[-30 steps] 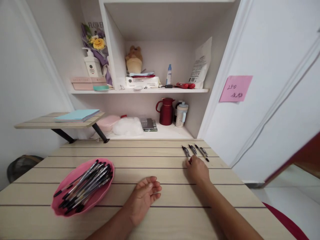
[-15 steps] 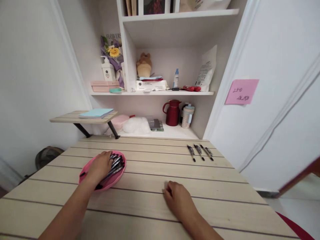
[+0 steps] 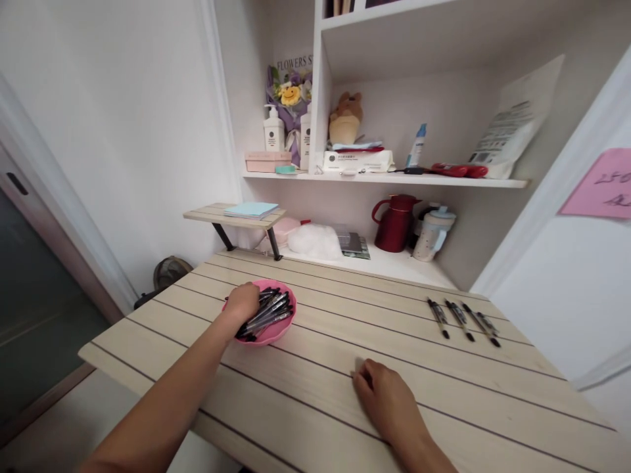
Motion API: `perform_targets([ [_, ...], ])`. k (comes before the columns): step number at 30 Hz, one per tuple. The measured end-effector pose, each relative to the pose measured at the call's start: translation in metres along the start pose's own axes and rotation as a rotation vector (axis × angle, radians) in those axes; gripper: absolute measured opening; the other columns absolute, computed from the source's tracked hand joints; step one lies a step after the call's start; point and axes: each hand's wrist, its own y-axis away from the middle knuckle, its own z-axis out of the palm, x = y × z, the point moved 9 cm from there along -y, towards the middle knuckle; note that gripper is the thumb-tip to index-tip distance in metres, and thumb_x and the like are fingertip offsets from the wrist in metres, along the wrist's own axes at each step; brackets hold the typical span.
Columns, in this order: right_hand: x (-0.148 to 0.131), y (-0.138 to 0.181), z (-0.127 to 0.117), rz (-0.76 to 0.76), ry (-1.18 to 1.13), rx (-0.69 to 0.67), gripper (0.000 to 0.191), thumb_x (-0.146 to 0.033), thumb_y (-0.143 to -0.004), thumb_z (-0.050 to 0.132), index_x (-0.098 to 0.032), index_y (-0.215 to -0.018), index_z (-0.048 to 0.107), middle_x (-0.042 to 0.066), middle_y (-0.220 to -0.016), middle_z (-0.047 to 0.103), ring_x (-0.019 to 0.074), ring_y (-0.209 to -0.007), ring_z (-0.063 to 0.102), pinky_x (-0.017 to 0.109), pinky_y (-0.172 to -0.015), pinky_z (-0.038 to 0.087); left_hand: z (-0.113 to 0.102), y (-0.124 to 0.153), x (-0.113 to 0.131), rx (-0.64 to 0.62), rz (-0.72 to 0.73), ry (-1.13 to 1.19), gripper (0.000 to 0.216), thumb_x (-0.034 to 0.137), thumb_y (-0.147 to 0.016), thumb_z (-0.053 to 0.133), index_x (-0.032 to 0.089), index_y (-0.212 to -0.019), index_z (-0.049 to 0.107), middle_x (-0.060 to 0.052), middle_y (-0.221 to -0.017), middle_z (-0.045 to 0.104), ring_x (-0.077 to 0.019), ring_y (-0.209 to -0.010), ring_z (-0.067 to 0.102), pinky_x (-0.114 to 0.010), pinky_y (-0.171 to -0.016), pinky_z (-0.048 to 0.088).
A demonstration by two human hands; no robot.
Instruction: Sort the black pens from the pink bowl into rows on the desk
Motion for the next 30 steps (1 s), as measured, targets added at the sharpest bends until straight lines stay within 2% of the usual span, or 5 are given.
perform_targets([
  [6,-0.009,-0.015,-0.008,0.038,-0.403,0.033,0.030,-0.042,-0.075,0.046,-0.020,-0.055,0.047,0.000,-0.050,0.051,0.0131,-0.050,0.044,0.026,-0.049,0.031,-0.003,0.035,0.044,-0.080,0.106,0.326,0.032,0.032,-0.083,0.033,0.016,-0.090,0.060,-0.008,-0.081,0.062,-0.0151,-0.069,0.057,-0.024,-0.060,0.040],
  [8,-0.022,-0.020,-0.008,0.047,-0.717,0.031,0.031,-0.047,-0.076,0.046,-0.018,-0.066,0.054,0.001,-0.056,0.055,0.0135,-0.053,0.048,0.026,-0.051,0.035,0.021,0.057,0.081,-0.207,0.178,0.495,0.033,0.038,-0.083,0.032,0.018,-0.090,0.058,-0.002,-0.067,0.058,-0.0080,-0.048,0.048,-0.019,-0.047,0.035],
  [11,-0.037,-0.026,-0.005,0.053,-1.175,0.069,0.037,-0.052,-0.074,0.049,-0.018,-0.085,0.056,0.001,-0.063,0.059,0.0123,-0.052,0.052,0.025,-0.049,0.040,0.085,0.106,0.150,-0.772,0.142,1.190,0.028,0.040,-0.076,0.045,0.017,-0.085,0.054,0.004,-0.054,0.045,-0.0023,-0.035,0.029,-0.016,-0.038,0.019],
  [14,-0.026,-0.029,0.014,0.211,-1.419,0.104,0.041,-0.057,-0.069,0.052,-0.019,-0.085,0.051,-0.001,-0.062,0.059,0.0060,-0.030,0.039,0.020,-0.030,0.029,0.127,0.128,0.181,-0.902,-0.043,1.382,0.025,0.039,-0.073,0.049,0.021,-0.091,0.047,0.009,-0.048,0.038,-0.0010,-0.032,0.020,-0.015,-0.038,0.010],
  [30,0.060,-0.044,-0.029,0.248,-1.652,0.441,0.020,-0.025,-0.060,0.067,-0.020,-0.076,0.056,-0.004,-0.058,0.052,0.0070,-0.044,0.045,0.020,-0.041,0.038,0.140,0.132,0.199,-1.120,0.061,1.617,0.041,0.036,-0.072,0.056,0.019,-0.108,0.047,0.005,-0.055,0.049,-0.0010,-0.032,0.025,-0.017,-0.037,0.011],
])
